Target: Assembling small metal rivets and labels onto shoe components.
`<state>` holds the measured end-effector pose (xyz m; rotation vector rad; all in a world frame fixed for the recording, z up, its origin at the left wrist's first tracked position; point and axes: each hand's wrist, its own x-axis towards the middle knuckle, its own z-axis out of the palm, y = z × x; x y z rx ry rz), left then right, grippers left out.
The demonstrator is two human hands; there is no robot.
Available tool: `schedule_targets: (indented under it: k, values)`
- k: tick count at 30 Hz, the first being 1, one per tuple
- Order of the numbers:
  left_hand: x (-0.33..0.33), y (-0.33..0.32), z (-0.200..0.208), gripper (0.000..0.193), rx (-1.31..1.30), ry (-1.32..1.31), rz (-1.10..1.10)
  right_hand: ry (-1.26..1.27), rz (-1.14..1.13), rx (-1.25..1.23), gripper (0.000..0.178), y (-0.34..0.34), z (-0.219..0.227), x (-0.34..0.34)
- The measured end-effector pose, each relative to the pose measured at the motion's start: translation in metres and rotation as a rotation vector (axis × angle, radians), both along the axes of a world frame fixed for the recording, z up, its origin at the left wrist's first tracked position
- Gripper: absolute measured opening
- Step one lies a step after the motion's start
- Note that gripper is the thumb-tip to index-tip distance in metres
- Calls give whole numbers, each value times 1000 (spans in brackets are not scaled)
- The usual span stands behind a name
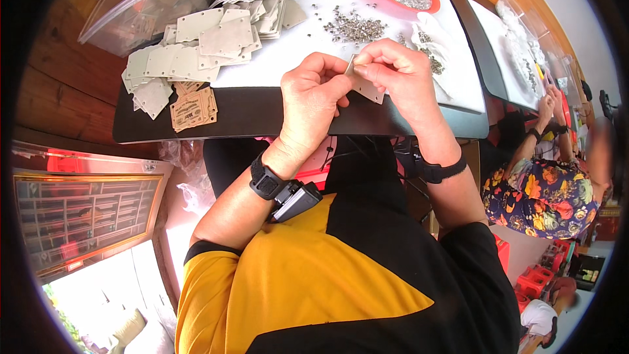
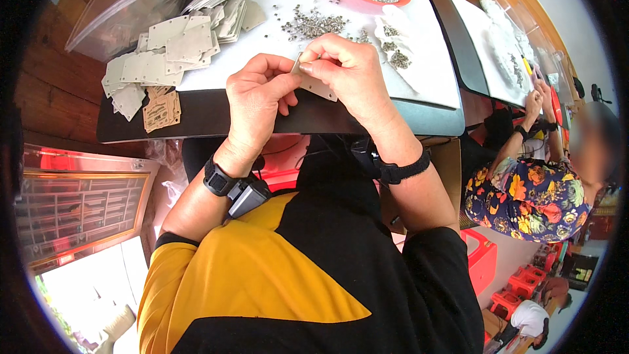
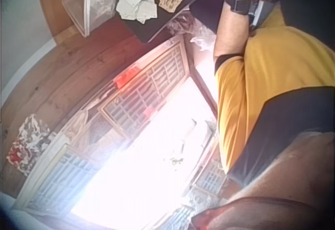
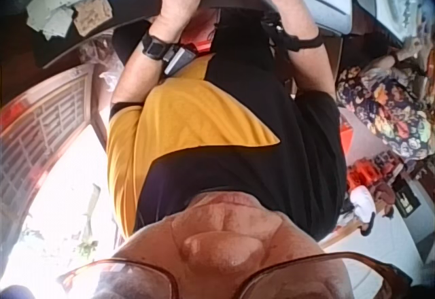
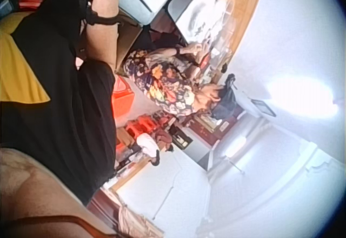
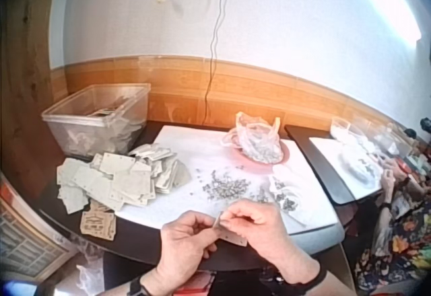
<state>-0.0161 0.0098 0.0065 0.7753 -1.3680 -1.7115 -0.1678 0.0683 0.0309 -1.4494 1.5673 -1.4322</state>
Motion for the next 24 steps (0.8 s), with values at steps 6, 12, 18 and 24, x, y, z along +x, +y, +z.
schedule_targets:
  k: [6, 12, 18, 24]
  values:
    - [1, 0, 1, 10, -7, -12, 6, 0, 4, 16, 6, -1, 1, 0]
    - [1, 0, 0, 11, -17, -16, 6, 67, -28, -15, 7, -2, -2, 1]
    - [2, 0, 2, 9, -11, -9, -8, 59, -27, -57, 7, -2, -3, 3]
    - [2, 1, 2, 9, -26, -15, -1, 108, -41, -70, 7, -1, -5, 4]
